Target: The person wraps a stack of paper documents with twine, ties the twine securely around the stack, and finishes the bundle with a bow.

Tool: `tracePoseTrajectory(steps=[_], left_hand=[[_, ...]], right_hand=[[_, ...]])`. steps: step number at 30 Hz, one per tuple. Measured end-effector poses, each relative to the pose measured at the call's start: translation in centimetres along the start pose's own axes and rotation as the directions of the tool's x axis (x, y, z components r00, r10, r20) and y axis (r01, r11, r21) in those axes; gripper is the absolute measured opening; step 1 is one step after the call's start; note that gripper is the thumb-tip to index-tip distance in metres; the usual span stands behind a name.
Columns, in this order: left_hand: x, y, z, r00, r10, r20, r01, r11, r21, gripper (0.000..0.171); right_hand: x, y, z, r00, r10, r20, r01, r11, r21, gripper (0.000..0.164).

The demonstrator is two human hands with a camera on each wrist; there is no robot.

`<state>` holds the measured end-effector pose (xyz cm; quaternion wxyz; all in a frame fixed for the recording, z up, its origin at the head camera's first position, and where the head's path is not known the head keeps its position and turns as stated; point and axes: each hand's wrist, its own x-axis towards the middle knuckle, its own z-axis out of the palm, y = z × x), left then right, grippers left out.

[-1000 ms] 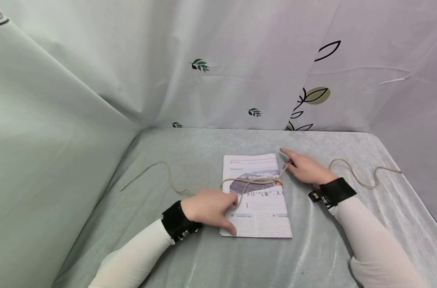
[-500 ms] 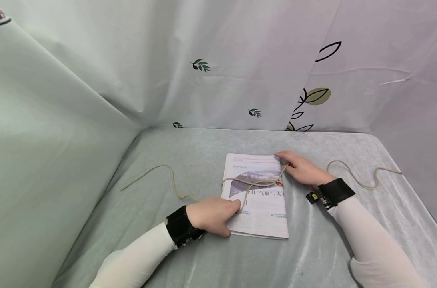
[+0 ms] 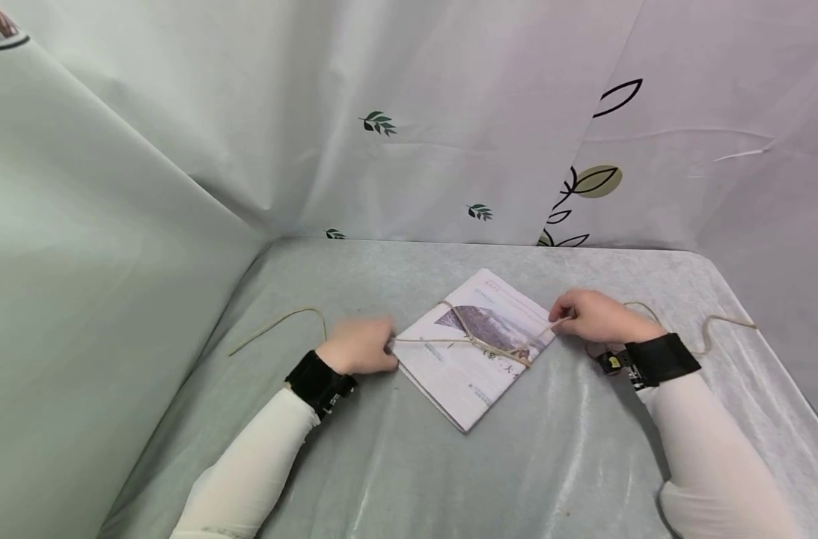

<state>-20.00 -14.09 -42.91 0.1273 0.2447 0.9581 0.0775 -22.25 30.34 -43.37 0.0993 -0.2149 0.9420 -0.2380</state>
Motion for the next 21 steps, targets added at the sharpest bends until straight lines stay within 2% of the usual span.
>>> tracePoseTrajectory(steps=[4, 7, 11, 16, 21], left_hand=[[0.5, -0.9, 0.2, 0.999, -0.006, -0.050, 0.009, 0.999, 0.047, 0.023], [0.5, -0.9, 0.3, 1.000, -0.004, -0.028, 0.004, 1.000, 0.017, 0.023], [0.1, -0.7, -0.1, 0.999, -0.016, 0.044, 0.020, 0.994, -0.103, 0.034], [-0.1, -0.8, -0.9, 0.994, -0.023, 0.109, 0.053, 0.958, -0.282, 0.054], [0.3, -1.2, -1.1, 0.993, -0.007, 0.118, 0.051, 0.927, -0.371, 0.058]], right_hand=[[-0.4, -0.1, -0.5, 0.994, 0.024, 0.105, -0.028, 0.999, 0.032, 0.008], [-0.3, 0.2, -0.6, 0.992, 0.027, 0.123, -0.035, 0.997, 0.065, 0.008], [-0.1, 1.0, -0.5, 0.996, 0.050, 0.070, -0.060, 0.986, 0.153, 0.009], [0.2, 1.7, -0.1, 0.993, 0.118, 0.024, -0.120, 0.951, 0.286, 0.023], [0.1, 1.7, -0.2, 0.986, 0.162, 0.041, -0.167, 0.927, 0.336, 0.027]])
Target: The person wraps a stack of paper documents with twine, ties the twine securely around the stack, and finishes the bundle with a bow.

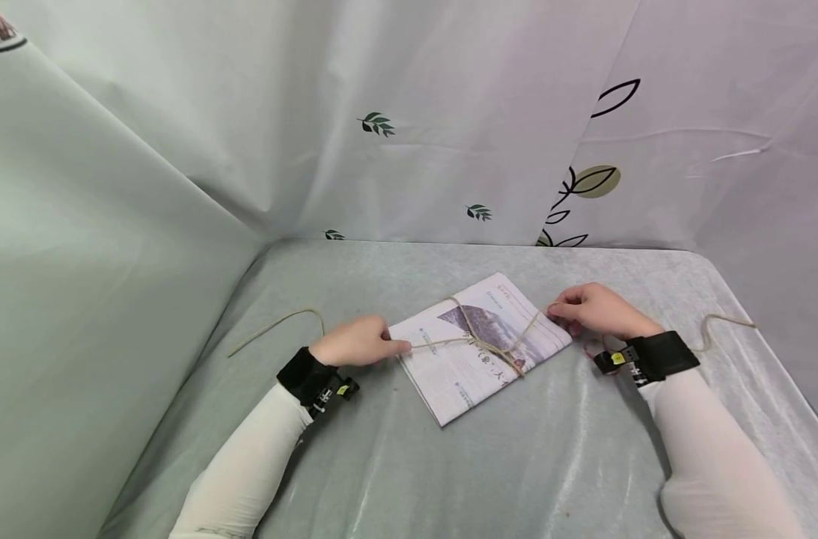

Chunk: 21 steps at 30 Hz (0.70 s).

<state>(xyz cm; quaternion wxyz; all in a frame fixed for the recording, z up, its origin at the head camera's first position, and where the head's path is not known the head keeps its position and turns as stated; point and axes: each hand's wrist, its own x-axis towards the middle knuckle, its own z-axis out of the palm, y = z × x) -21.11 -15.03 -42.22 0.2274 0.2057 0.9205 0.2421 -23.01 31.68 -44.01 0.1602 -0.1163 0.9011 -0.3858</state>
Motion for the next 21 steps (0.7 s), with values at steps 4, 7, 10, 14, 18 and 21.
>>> tracePoseTrajectory(steps=[4, 7, 10, 14, 18, 21], left_hand=[[0.8, -0.4, 0.4, 0.999, 0.026, -0.043, -0.028, 0.998, -0.053, 0.044], [1.5, -0.8, 0.8, 0.996, 0.044, -0.078, -0.050, 0.996, -0.075, 0.030], [1.8, -1.0, 1.3, 0.991, 0.022, -0.134, -0.030, 0.998, -0.056, 0.036], [1.9, -1.5, 1.1, 0.981, -0.012, -0.195, 0.003, 0.999, -0.048, 0.031], [1.6, -1.9, 0.2, 0.985, 0.036, -0.169, -0.051, 0.995, -0.087, 0.034], [1.3, -2.0, -0.3, 0.988, 0.085, -0.127, -0.099, 0.989, -0.106, 0.037]], right_hand=[[-0.7, -0.1, -0.5, 0.991, 0.052, 0.121, -0.059, 0.997, 0.057, 0.031], [-1.1, 0.0, -0.6, 0.965, 0.065, 0.254, -0.097, 0.988, 0.116, 0.031], [-1.2, 0.0, -0.5, 0.936, 0.033, 0.350, -0.091, 0.984, 0.153, 0.029], [-1.0, 0.3, -0.5, 0.924, -0.007, 0.382, -0.077, 0.975, 0.206, 0.028], [-0.7, 1.4, -0.8, 0.933, -0.037, 0.358, -0.086, 0.942, 0.323, 0.030], [-0.4, 1.9, -0.8, 0.940, -0.038, 0.339, -0.097, 0.923, 0.372, 0.034]])
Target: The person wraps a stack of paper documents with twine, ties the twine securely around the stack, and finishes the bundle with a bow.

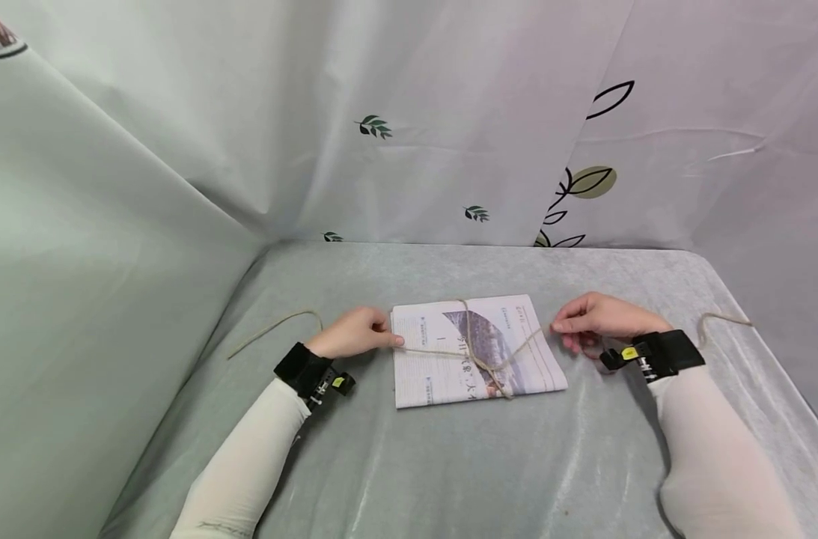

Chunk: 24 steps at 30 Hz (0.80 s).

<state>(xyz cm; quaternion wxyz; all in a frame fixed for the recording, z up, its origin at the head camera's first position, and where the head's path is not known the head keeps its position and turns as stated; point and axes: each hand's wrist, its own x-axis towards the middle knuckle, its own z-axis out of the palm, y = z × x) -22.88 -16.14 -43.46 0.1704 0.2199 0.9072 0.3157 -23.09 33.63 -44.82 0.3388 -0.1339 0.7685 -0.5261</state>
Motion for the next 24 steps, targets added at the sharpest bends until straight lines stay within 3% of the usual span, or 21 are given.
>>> tracePoseTrajectory(steps=[7, 12, 14, 17, 21, 24], left_hand=[[-0.1, -0.5, -0.4, 0.995, 0.049, 0.085, -0.047, 0.999, -0.027, 0.025], [0.0, -0.7, -0.2, 0.994, 0.073, 0.087, -0.073, 0.997, 0.001, 0.033], [0.1, -0.7, -0.1, 0.995, 0.069, 0.069, -0.071, 0.997, 0.021, 0.034], [0.2, -0.7, 0.1, 0.998, 0.051, 0.038, -0.053, 0.998, 0.045, 0.033], [0.2, -0.6, 0.2, 1.000, 0.017, 0.013, -0.018, 0.998, 0.065, 0.033], [0.2, -0.5, 0.2, 1.000, -0.008, 0.002, 0.008, 0.997, 0.082, 0.032]], right_hand=[[0.7, -0.2, 0.5, 0.994, 0.000, -0.111, -0.014, 0.992, -0.128, 0.034], [0.5, -0.7, 0.8, 0.999, -0.017, -0.046, 0.006, 0.978, -0.210, 0.022], [0.6, -0.7, 0.9, 0.997, -0.042, -0.057, 0.025, 0.966, -0.258, 0.019], [1.1, -0.8, 1.2, 0.982, -0.072, -0.173, 0.007, 0.936, -0.352, 0.021], [1.9, -0.9, 1.8, 0.941, -0.085, -0.326, -0.074, 0.893, -0.445, 0.026], [2.1, -0.9, 1.9, 0.925, -0.077, -0.372, -0.110, 0.883, -0.456, 0.029]])
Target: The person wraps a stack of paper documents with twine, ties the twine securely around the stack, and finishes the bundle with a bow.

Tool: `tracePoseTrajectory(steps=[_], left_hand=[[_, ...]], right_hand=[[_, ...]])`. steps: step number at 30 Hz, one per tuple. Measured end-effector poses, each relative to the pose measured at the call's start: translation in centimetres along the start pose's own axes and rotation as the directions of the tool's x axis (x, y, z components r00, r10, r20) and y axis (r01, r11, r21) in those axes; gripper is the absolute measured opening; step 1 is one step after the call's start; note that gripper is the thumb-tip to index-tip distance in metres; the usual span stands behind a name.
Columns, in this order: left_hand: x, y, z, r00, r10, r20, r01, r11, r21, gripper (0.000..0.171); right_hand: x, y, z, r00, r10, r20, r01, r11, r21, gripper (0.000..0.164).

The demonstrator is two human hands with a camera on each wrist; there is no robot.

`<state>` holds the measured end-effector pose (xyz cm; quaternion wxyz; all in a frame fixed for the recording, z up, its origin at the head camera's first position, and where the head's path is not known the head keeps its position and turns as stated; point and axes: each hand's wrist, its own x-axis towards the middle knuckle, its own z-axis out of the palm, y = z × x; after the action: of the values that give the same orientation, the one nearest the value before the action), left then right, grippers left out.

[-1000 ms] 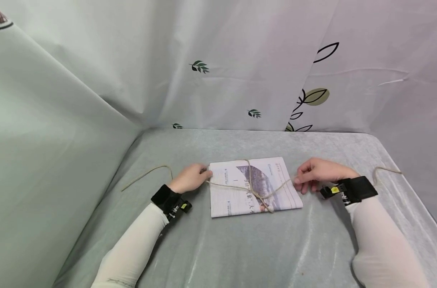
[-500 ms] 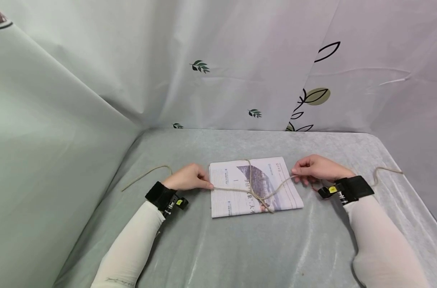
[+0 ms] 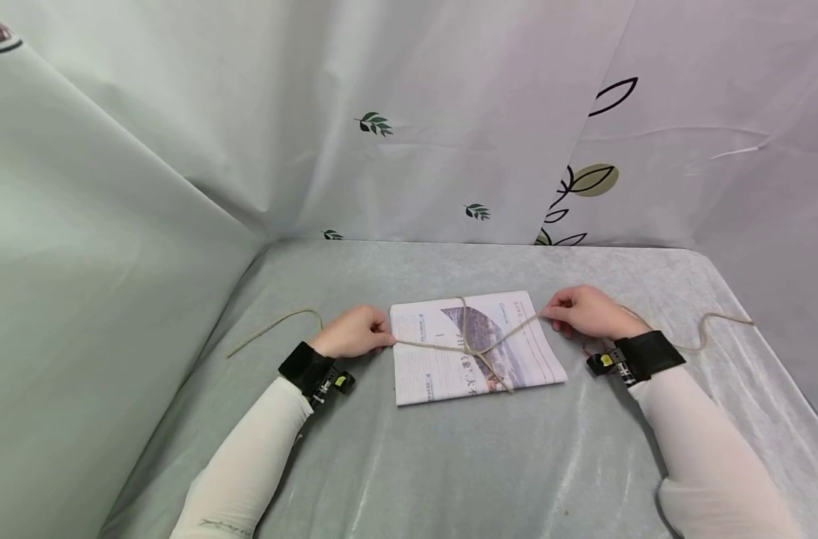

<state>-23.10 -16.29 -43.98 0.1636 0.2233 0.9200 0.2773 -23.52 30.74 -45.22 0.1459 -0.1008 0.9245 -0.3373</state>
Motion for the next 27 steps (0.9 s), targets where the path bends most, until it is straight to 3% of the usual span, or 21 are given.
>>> tracePoseTrajectory(steps=[7, 14, 17, 22, 23, 27], left_hand=[[0.0, 0.0, 0.0, 0.998, -0.050, -0.023, 0.050, 0.999, 0.019, 0.032], [0.3, -0.1, 0.4, 0.997, -0.072, 0.038, 0.070, 0.996, 0.046, 0.023], [1.0, -1.2, 1.2, 0.997, -0.064, 0.045, 0.062, 0.997, 0.047, 0.021], [0.9, -0.9, 1.2, 0.996, -0.067, 0.067, 0.064, 0.997, 0.044, 0.018], [0.9, -1.4, 1.4, 0.998, -0.038, 0.055, 0.035, 0.998, 0.050, 0.020], [0.2, 0.2, 1.3, 0.997, -0.049, 0.053, 0.047, 0.998, 0.042, 0.033]], right_hand=[[-0.4, 0.6, -0.7, 0.997, 0.082, 0.004, -0.082, 0.997, 0.002, 0.033], [-0.5, 0.6, -0.8, 0.997, 0.069, 0.037, -0.070, 0.997, 0.029, 0.025], [-0.6, 0.0, -0.6, 1.000, 0.005, 0.027, -0.004, 0.999, -0.034, 0.021], [-0.8, -1.5, 0.0, 0.985, -0.168, 0.039, 0.173, 0.968, -0.183, 0.039], [-0.8, -1.8, 0.2, 0.980, -0.193, 0.048, 0.199, 0.961, -0.194, 0.038], [-0.9, -2.4, 0.7, 0.973, -0.219, 0.077, 0.230, 0.954, -0.190, 0.019]])
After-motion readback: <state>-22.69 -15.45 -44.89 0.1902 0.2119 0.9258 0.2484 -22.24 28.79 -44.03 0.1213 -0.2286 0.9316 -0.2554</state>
